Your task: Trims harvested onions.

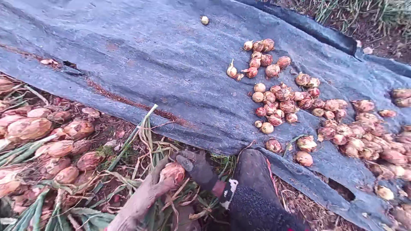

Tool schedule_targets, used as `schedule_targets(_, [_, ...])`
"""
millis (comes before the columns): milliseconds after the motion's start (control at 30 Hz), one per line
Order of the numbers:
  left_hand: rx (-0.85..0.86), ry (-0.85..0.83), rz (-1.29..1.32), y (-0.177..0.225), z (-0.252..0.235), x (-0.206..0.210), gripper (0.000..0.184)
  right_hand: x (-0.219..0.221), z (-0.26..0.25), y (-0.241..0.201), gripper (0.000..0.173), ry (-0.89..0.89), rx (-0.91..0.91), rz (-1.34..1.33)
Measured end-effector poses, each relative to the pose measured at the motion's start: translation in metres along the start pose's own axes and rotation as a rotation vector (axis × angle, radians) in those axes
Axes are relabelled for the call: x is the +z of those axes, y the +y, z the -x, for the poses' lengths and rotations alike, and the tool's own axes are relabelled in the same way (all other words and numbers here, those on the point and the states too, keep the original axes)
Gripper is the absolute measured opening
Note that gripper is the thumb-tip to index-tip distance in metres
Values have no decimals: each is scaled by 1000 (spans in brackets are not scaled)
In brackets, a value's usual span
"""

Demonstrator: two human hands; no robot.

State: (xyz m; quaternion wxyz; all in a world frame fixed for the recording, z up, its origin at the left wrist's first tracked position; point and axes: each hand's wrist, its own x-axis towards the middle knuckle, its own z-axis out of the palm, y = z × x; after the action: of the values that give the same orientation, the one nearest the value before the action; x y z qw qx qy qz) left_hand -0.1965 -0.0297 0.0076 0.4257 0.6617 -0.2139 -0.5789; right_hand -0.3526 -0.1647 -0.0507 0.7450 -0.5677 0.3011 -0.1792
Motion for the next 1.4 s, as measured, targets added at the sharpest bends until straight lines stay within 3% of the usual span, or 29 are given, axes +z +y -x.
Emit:
schedule_targets(67, [-82, 34, -52, 0, -5, 10, 90, 1, -3, 6, 37, -27, 27, -32])
schedule_targets(133, [-6, 183, -429, -2, -8, 19, 100, 0, -4, 4, 36, -2, 82, -27])
schedule_targets(200, [64, 311, -547, -6, -9, 25, 107, -5, -2, -8, 36, 3, 112, -51])
schedule_targets(267, [11, 399, -296, -4, -11, 18, 97, -8, 7, -34, 34, -59, 68, -192])
schedule_targets(333, [-53, 522, 51, -13, -22, 1, 70, -11, 26, -71, 30, -212, -42, -311])
schedule_targets(367, [-70, 562, 186, -19, -24, -12, 60, -9, 31, -82, 28, -211, -78, -338])
schedule_targets(433, [-25, 594, 314, -11, -26, -33, 53, -6, 23, -73, 33, -29, -44, -229])
schedule_targets(500, [49, 613, 157, 10, -22, -32, 61, -14, 9, -36, 45, 31, 89, 129])
schedule_targets(567, [95, 673, -270, 30, -23, -16, 56, -18, 5, -7, 65, -129, 183, 160])
schedule_targets(633, [157, 641, -677, 32, -17, 8, 45, -9, 12, -5, 71, -202, 350, -113])
schedule_targets(700, [246, 500, -969, 24, -7, 37, 32, 1, 17, -11, 72, -167, 563, -389])
schedule_targets(767, [271, 381, -1057, 16, -4, 55, 28, 0, 18, -9, 78, -157, 731, -616])
schedule_targets(833, [232, 298, -916, 13, -3, 55, 32, -5, 16, -8, 87, -148, 789, -769])
schedule_targets(933, [338, 328, -744, 22, -21, 45, 31, -24, 15, -19, 80, -217, 632, -951])
schedule_targets(1033, [442, 634, -869, 55, -52, 14, 29, -49, 24, -65, 61, -235, 234, -1101])
schedule_targets(1100, [256, 842, -916, 67, -73, -39, 33, -92, 32, -101, 55, -144, -246, -923])
schedule_targets(1167, [33, 834, -873, 60, -98, -91, 57, -120, 38, -120, 57, 101, -555, -657])
schedule_targets(1233, [-149, 754, -927, 41, -122, -109, 100, -116, 33, -112, 54, 151, -548, -643])
schedule_targets(1267, [-206, 709, -975, 25, -130, -108, 112, -107, 27, -100, 54, 119, -467, -644])
schedule_targets(1333, [-252, 625, -1069, -2, -132, -93, 107, -85, 11, -73, 64, 128, -191, -542])
schedule_targets(1400, [-219, 579, -1086, -20, -111, -70, 81, -70, -1, -49, 53, 236, 80, -339])
